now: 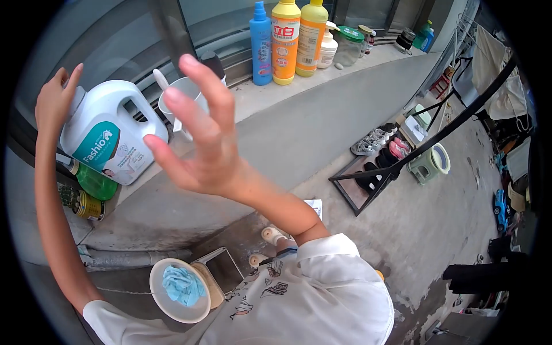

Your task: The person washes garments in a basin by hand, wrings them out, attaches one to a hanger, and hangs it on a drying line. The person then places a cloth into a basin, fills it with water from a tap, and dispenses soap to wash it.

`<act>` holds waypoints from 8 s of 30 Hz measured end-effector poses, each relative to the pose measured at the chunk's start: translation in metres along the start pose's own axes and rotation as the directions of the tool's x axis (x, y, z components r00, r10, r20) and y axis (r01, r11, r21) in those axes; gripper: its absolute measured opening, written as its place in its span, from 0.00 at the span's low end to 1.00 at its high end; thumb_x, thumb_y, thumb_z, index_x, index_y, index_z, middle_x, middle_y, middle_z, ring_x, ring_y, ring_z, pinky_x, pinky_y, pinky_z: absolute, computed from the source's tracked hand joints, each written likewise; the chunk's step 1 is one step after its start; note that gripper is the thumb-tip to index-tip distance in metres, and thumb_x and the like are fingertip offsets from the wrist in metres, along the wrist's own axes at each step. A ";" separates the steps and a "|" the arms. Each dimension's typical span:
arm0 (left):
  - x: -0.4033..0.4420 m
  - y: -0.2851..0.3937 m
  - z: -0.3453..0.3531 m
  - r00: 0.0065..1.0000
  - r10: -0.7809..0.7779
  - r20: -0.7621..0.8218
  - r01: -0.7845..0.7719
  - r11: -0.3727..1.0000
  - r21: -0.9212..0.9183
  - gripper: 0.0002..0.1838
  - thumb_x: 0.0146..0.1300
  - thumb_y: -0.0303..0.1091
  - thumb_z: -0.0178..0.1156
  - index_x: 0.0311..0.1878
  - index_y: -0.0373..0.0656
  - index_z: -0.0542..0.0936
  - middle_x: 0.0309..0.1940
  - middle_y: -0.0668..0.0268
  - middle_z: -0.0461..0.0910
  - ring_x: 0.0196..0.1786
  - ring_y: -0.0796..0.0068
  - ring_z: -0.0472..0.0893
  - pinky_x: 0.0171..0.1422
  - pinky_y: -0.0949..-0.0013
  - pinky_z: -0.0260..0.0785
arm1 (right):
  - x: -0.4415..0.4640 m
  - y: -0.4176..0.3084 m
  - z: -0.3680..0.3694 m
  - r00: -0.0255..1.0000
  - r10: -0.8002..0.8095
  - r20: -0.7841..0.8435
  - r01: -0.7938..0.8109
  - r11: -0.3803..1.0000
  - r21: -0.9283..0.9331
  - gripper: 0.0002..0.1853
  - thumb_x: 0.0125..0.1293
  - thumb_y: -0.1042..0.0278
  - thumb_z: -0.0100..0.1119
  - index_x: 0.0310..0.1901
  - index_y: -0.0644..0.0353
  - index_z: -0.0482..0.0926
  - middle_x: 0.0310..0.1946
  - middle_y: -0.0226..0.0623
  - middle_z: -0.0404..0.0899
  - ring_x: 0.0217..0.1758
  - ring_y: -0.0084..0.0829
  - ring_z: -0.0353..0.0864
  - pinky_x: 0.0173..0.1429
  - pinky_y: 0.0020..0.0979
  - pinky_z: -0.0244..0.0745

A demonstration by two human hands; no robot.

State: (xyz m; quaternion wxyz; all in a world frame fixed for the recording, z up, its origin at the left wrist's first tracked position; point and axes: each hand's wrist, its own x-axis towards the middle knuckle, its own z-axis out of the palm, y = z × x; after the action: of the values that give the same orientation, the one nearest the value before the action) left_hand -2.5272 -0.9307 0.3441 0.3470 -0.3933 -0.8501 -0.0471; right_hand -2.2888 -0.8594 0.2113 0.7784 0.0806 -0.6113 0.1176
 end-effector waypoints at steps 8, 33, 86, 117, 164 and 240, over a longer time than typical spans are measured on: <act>-0.112 0.051 -0.018 0.623 0.205 -0.754 -0.504 0.843 -0.188 0.19 0.57 0.41 0.47 0.47 0.37 0.70 0.47 0.57 0.71 0.54 0.58 0.67 0.61 0.59 0.52 | 0.059 0.229 -0.221 0.611 0.786 0.090 -0.262 0.308 -0.914 0.22 0.45 0.60 0.56 0.44 0.59 0.74 0.36 0.43 0.77 0.39 0.40 0.76 0.46 0.34 0.69; -0.200 0.428 0.076 0.797 0.348 0.494 0.578 -0.202 -0.790 0.20 0.53 0.32 0.53 0.50 0.38 0.66 0.41 0.57 0.72 0.42 0.67 0.72 0.48 0.65 0.64 | 0.111 0.340 -0.302 0.464 0.329 0.822 -0.618 0.785 0.035 0.17 0.37 0.94 0.37 0.26 0.59 0.67 0.34 0.37 0.71 0.43 0.31 0.70 0.49 0.28 0.64; -0.261 0.417 0.124 0.349 0.509 0.787 0.751 -0.654 0.090 0.17 0.58 0.42 0.48 0.47 0.43 0.66 0.38 0.63 0.70 0.42 0.69 0.71 0.45 0.61 0.66 | 0.066 0.306 -0.252 0.699 0.539 0.470 -0.085 0.716 -0.693 0.12 0.38 0.83 0.48 0.28 0.60 0.73 0.25 0.44 0.71 0.34 0.43 0.71 0.36 0.39 0.66; -0.424 0.100 0.107 0.175 -0.523 0.834 0.251 -0.795 -0.552 0.10 0.55 0.37 0.54 0.38 0.43 0.70 0.30 0.68 0.71 0.34 0.76 0.73 0.40 0.69 0.68 | -0.124 0.009 -0.118 0.260 0.261 0.930 -0.539 0.838 -0.085 0.11 0.52 0.76 0.51 0.39 0.66 0.72 0.32 0.46 0.73 0.35 0.41 0.73 0.41 0.34 0.67; -0.373 -0.286 0.064 0.595 -0.804 -0.001 0.683 0.506 -0.526 0.16 0.42 0.34 0.61 0.35 0.35 0.78 0.25 0.57 0.79 0.27 0.73 0.79 0.31 0.72 0.70 | -0.169 -0.199 -0.079 -0.488 0.633 0.601 -0.396 0.452 -0.799 0.24 0.55 0.66 0.53 0.53 0.65 0.65 0.43 0.48 0.73 0.46 0.38 0.72 0.49 0.32 0.65; -0.624 0.626 0.138 -0.223 0.806 0.548 0.408 0.588 -0.698 0.16 0.56 0.44 0.51 0.42 0.42 0.71 0.32 0.65 0.75 0.37 0.76 0.72 0.42 0.69 0.63 | -0.459 -0.524 -0.570 -0.661 -0.077 -0.746 -0.594 -0.555 0.583 0.17 0.49 0.60 0.56 0.35 0.68 0.76 0.33 0.47 0.77 0.37 0.38 0.76 0.43 0.30 0.68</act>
State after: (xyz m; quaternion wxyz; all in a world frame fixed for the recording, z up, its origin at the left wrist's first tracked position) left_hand -1.8836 -0.8501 -0.2720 -0.6242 -0.5402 -0.5645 0.0043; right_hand -1.7128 -1.2478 -0.3611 0.3340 -0.8205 0.1373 0.4432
